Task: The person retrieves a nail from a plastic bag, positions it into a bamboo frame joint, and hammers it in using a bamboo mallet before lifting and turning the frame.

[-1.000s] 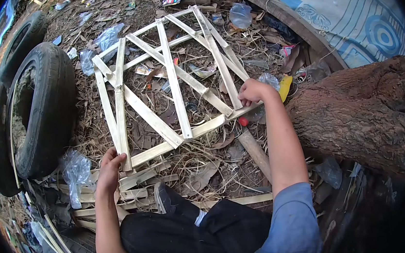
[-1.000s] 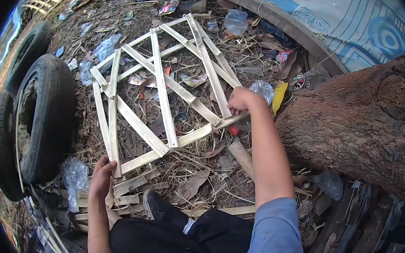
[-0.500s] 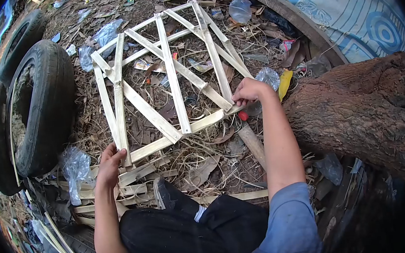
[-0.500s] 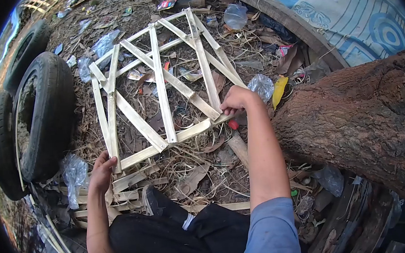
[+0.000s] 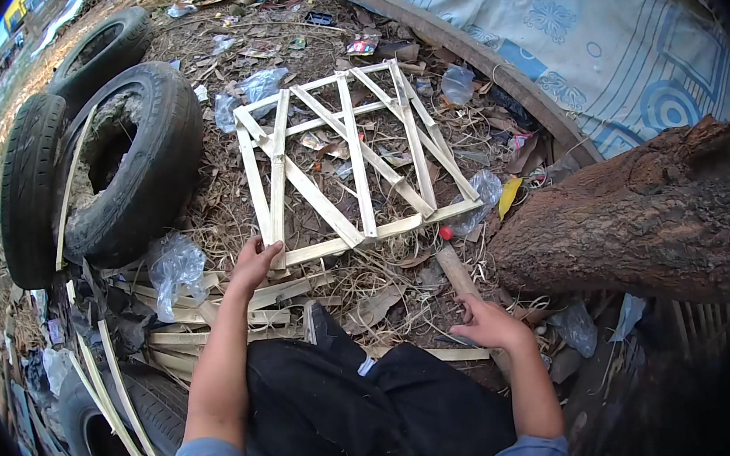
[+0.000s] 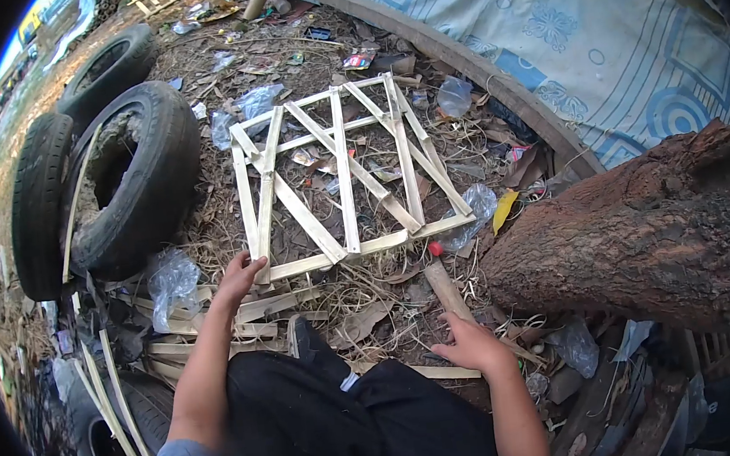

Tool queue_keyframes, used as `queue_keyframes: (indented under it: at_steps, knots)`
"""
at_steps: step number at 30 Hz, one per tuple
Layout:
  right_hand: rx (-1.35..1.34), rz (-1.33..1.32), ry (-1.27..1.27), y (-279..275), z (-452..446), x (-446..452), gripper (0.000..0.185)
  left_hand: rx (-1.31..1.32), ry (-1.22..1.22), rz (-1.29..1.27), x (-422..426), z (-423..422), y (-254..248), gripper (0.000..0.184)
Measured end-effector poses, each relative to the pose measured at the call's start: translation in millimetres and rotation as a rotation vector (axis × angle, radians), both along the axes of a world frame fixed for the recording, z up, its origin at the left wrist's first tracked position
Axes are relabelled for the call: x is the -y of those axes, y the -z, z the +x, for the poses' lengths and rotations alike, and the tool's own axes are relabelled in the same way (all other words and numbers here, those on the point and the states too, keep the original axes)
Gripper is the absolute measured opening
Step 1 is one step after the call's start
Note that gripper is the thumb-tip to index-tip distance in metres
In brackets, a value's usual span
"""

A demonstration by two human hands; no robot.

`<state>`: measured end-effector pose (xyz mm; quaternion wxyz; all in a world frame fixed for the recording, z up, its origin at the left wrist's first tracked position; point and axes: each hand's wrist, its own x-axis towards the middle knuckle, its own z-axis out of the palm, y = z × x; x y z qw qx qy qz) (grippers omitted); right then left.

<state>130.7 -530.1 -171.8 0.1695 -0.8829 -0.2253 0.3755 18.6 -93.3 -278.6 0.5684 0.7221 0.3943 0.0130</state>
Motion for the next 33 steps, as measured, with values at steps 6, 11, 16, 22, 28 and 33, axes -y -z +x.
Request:
queue_keyframes:
  at_steps: [6,11,16,22,28,33]
  knots:
    - [0.086,0.201,0.099,-82.1,-89.0,33.0,0.066,0.008,0.003,0.569,16.5,-25.7,-38.0,0.063]
    - [-0.112,0.354,0.326,-78.4,-160.2,85.7,0.062,0.424,0.187,0.889,101.0,-75.0,-130.8,0.051]
    - [-0.199,0.846,0.717,-19.9,-198.2,126.3,0.05,0.383,0.486,1.045,154.9,-128.8,-125.7,0.048]
    - [-0.062,0.919,0.855,-3.9,-187.3,117.5,0.04,0.144,0.6,0.974,154.7,-105.2,-118.0,0.045]
    - [-0.037,0.845,0.725,-1.9,-196.9,120.2,0.035,0.102,0.631,1.1,158.6,-109.5,-107.3,0.045]
    - [0.004,0.838,0.732,-6.7,-198.1,116.1,0.034,0.062,0.646,1.151,160.7,-111.6,-112.0,0.046]
